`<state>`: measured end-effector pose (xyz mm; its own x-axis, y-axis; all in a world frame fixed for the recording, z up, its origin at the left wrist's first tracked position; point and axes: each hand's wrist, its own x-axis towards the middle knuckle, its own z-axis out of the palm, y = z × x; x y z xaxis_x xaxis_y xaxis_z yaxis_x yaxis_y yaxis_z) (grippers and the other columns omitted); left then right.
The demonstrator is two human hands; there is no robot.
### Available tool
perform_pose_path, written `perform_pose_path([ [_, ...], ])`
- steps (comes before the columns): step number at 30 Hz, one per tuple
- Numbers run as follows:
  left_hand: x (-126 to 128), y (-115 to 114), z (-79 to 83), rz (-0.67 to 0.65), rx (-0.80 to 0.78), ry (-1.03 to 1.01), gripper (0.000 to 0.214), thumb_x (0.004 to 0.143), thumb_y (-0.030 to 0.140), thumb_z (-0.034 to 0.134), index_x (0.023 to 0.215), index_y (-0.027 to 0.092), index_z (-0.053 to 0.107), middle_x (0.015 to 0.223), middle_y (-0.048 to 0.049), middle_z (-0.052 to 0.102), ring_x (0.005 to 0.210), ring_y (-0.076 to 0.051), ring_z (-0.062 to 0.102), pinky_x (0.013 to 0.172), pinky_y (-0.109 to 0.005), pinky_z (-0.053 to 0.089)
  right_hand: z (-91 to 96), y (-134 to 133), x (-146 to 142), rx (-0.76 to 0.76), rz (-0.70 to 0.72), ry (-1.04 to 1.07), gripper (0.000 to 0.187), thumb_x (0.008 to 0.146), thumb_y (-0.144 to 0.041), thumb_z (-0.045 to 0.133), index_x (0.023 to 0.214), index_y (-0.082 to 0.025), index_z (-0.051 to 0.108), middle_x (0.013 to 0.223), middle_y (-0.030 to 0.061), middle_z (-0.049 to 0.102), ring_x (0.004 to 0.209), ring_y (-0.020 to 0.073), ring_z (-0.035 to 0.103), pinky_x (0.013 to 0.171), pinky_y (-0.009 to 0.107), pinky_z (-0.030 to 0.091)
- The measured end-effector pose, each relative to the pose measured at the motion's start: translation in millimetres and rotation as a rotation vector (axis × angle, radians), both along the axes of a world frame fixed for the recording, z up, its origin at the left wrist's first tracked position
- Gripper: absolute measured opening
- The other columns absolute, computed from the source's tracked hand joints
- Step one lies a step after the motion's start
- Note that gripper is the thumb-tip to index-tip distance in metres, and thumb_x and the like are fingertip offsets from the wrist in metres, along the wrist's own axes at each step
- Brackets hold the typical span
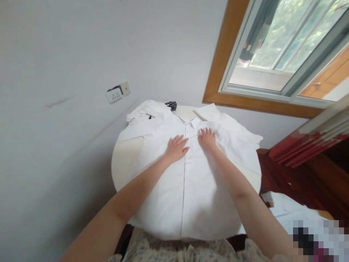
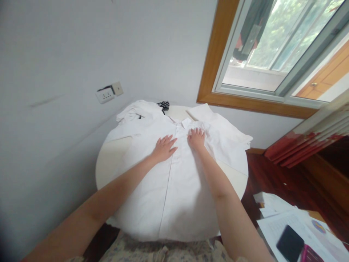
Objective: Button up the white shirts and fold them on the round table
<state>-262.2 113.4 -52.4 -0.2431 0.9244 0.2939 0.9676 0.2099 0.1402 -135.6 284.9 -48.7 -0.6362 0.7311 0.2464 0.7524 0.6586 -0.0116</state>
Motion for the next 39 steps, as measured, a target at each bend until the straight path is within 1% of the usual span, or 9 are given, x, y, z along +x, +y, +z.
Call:
perform_pose_path([
  [4, -34.7, 26.1, 5.2, 0.030, 0.061, 0.088, 0.048, 0.091, 0.035, 0.032, 0.136, 0.022, 0.041, 0.146, -0.0058, 0.035, 0.138, -0.023, 0.020, 0.113, -0.046, 0.011, -1.8, -21.5, -29.2, -0.037, 0.170, -0.011, 0.051, 0.093, -0.048, 0.021, 0.140, -0.031, 0.033, 0.150, 0.0024, 0.025, 0.138, 0.0243, 0.019, 0.109, 0.049, 0.016],
  [7, -63.4, 38.0, 2.0, 0.039, 0.013, 0.101, 0.047, 0.090, 0.037, 0.033, 0.134, 0.024, 0.044, 0.146, -0.0051, 0.035, 0.138, -0.022, 0.021, 0.112, -0.045, 0.013, -5.7, -23.5, -39.7, -0.134, 0.130, -0.038, 0.055, 0.093, -0.052, 0.017, 0.142, -0.031, 0.029, 0.151, 0.0022, 0.022, 0.139, 0.0246, 0.017, 0.108, 0.053, 0.015],
  [13, -83.6, 36.3, -6.8, 0.053, -0.024, 0.071, 0.049, 0.092, 0.041, 0.029, 0.134, 0.020, 0.044, 0.146, -0.0086, 0.034, 0.137, -0.023, 0.025, 0.111, -0.043, 0.018, -4.9, 1.3, -9.4, -0.163, 0.048, -0.030, 0.058, 0.093, -0.053, 0.017, 0.142, -0.026, 0.030, 0.151, 0.0069, 0.023, 0.138, 0.0257, 0.019, 0.108, 0.051, 0.016],
  [17, -70.8, 32.5, 7.1, 0.039, 0.019, 0.091, 0.046, 0.090, 0.027, 0.032, 0.134, 0.017, 0.044, 0.145, -0.0105, 0.037, 0.136, -0.022, 0.025, 0.111, -0.043, 0.018, 7.6, 4.5, 15.9, -0.107, 0.011, -0.029, 0.050, 0.095, -0.040, 0.024, 0.140, -0.021, 0.035, 0.146, 0.0109, 0.033, 0.135, 0.0246, 0.027, 0.108, 0.045, 0.021],
  [20, -52.0, 19.6, 14.1, -0.001, 0.020, 0.073, 0.046, 0.091, 0.027, 0.030, 0.135, 0.016, 0.041, 0.143, -0.0117, 0.038, 0.135, -0.022, 0.028, 0.110, -0.041, 0.020, 15.0, -17.8, 25.4, -0.075, 0.041, 0.005, 0.049, 0.095, -0.038, 0.025, 0.140, -0.021, 0.034, 0.146, 0.0105, 0.032, 0.135, 0.0243, 0.027, 0.107, 0.045, 0.022],
  [26, -22.4, -27.1, -8.3, -0.042, -0.081, 0.042, 0.054, 0.091, 0.049, 0.029, 0.137, 0.023, 0.038, 0.147, -0.0093, 0.033, 0.136, -0.027, 0.025, 0.108, -0.047, 0.021, 0.9, -86.6, 40.1, -0.129, 0.166, -0.015, 0.061, 0.090, -0.061, 0.025, 0.142, -0.029, 0.030, 0.150, 0.0063, 0.024, 0.137, 0.0289, 0.019, 0.106, 0.054, 0.018],
  [31, -13.2, -37.0, -5.9, 0.004, -0.045, 0.041, 0.047, 0.092, 0.040, 0.031, 0.135, 0.025, 0.041, 0.146, -0.0082, 0.033, 0.135, -0.027, 0.025, 0.109, -0.048, 0.018, 2.2, -103.4, 46.9, -0.079, 0.145, -0.007, 0.056, 0.092, -0.054, 0.027, 0.140, -0.026, 0.033, 0.149, 0.0083, 0.027, 0.137, 0.0275, 0.018, 0.108, 0.051, 0.015],
  [35, 0.3, -31.1, 16.5, 0.083, 0.046, 0.019, 0.036, 0.087, 0.027, 0.041, 0.120, 0.021, 0.052, 0.131, -0.0128, 0.047, 0.125, -0.030, 0.037, 0.102, -0.049, 0.027, 21.5, -114.9, 41.6, -0.096, 0.156, -0.011, 0.042, 0.091, -0.044, 0.037, 0.125, -0.024, 0.051, 0.137, 0.0114, 0.044, 0.127, 0.0279, 0.036, 0.102, 0.046, 0.028],
  [39, 12.4, -30.4, 21.8, 0.107, 0.112, -0.083, 0.026, 0.087, 0.021, 0.039, 0.108, 0.021, 0.055, 0.106, -0.0111, 0.057, 0.107, -0.027, 0.047, 0.091, -0.043, 0.037, 31.8, -131.2, 32.8, -0.299, 0.187, -0.041, 0.040, 0.089, -0.050, 0.038, 0.097, -0.019, 0.063, 0.096, 0.0110, 0.065, 0.091, 0.0221, 0.060, 0.077, 0.031, 0.044],
])
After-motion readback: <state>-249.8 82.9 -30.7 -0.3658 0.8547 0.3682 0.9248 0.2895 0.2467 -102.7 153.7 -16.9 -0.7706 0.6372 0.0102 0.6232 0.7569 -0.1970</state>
